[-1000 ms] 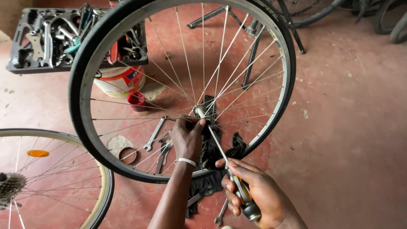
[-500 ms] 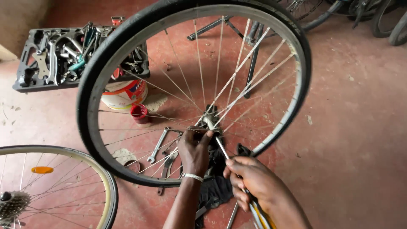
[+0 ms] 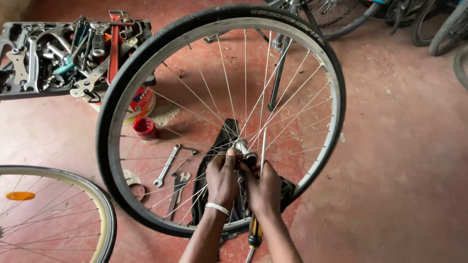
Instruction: Cleaning a bicycle wheel hub and reinstalling the axle assembly using a cloth and tools.
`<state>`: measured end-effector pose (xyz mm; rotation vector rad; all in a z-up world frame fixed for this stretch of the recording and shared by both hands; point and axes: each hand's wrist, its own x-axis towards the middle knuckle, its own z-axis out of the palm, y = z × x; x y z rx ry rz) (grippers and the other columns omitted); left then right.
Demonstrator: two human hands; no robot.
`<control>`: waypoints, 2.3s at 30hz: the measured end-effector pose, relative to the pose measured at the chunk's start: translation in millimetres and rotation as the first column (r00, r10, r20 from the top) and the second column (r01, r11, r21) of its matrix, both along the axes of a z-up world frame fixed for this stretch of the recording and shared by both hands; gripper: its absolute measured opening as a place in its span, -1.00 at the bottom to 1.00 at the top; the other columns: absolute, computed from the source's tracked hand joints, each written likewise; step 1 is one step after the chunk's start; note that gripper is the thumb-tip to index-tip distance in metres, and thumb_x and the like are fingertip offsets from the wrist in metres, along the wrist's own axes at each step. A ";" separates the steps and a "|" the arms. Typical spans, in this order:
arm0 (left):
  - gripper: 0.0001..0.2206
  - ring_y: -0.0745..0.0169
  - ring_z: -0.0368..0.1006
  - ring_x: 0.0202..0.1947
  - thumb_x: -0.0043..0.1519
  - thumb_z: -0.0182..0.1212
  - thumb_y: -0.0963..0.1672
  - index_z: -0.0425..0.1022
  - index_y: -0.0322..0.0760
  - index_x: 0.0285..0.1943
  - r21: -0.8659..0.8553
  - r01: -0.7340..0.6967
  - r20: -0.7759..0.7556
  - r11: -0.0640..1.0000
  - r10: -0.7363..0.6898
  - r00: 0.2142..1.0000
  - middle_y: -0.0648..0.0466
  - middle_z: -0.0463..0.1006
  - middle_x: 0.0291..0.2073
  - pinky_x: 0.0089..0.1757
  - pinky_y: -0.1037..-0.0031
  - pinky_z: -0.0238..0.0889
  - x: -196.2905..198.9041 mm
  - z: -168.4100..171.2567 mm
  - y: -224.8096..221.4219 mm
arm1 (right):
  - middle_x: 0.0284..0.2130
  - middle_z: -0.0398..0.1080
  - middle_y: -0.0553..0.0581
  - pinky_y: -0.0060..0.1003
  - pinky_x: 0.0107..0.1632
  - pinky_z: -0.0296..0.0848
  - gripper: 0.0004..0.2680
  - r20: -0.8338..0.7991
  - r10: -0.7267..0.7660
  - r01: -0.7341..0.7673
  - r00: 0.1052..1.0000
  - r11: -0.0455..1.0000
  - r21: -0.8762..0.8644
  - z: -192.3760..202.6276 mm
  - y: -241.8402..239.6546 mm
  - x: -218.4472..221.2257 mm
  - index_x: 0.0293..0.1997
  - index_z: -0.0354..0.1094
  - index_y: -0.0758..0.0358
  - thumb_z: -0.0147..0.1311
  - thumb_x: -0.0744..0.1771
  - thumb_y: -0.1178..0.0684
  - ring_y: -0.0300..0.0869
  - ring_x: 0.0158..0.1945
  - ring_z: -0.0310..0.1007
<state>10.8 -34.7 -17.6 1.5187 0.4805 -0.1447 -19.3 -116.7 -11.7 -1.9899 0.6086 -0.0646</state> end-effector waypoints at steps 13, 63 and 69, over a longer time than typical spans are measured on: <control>-0.68 0.30 0.34 -0.59 0.25 -0.03 -0.10 0.52 -0.51 -0.35 -0.156 -0.098 -0.094 0.983 0.084 0.992 0.00 0.44 -0.63 -0.43 0.56 0.18 4.5 -2.9 3.4 | -0.81 0.12 0.00 -0.35 -0.82 -0.04 -0.91 -0.009 -0.202 0.129 0.979 0.585 0.801 47.2 -57.9 -4.2 -0.49 0.16 0.19 -0.07 0.21 0.05 -0.29 -0.89 -0.10; -0.72 0.44 0.02 -0.74 0.04 0.35 -0.18 0.21 -0.27 -0.48 -0.413 0.140 0.072 0.900 -0.120 0.990 0.19 0.12 -0.67 -0.63 0.62 -0.01 -6.4 13.0 -13.1 | -0.01 0.32 0.17 -0.19 -0.04 0.31 -0.60 0.290 0.397 -0.286 0.871 0.889 -0.359 98.1 -224.5 -88.4 0.09 0.22 0.29 0.00 0.15 0.07 -0.05 -0.02 0.33; -0.84 0.36 0.13 -0.70 -0.06 0.19 -0.29 0.26 -0.33 -0.48 -0.253 0.028 -0.016 0.967 -0.033 0.999 0.07 0.30 -0.65 -0.60 0.61 0.07 -0.8 -23.5 5.8 | -0.45 0.34 -0.02 -0.35 -0.48 0.17 -0.82 0.212 -0.674 0.701 0.708 0.708 -0.091 48.8 -262.8 -66.1 -0.24 0.39 0.13 0.00 0.40 -0.11 -0.27 -0.48 0.24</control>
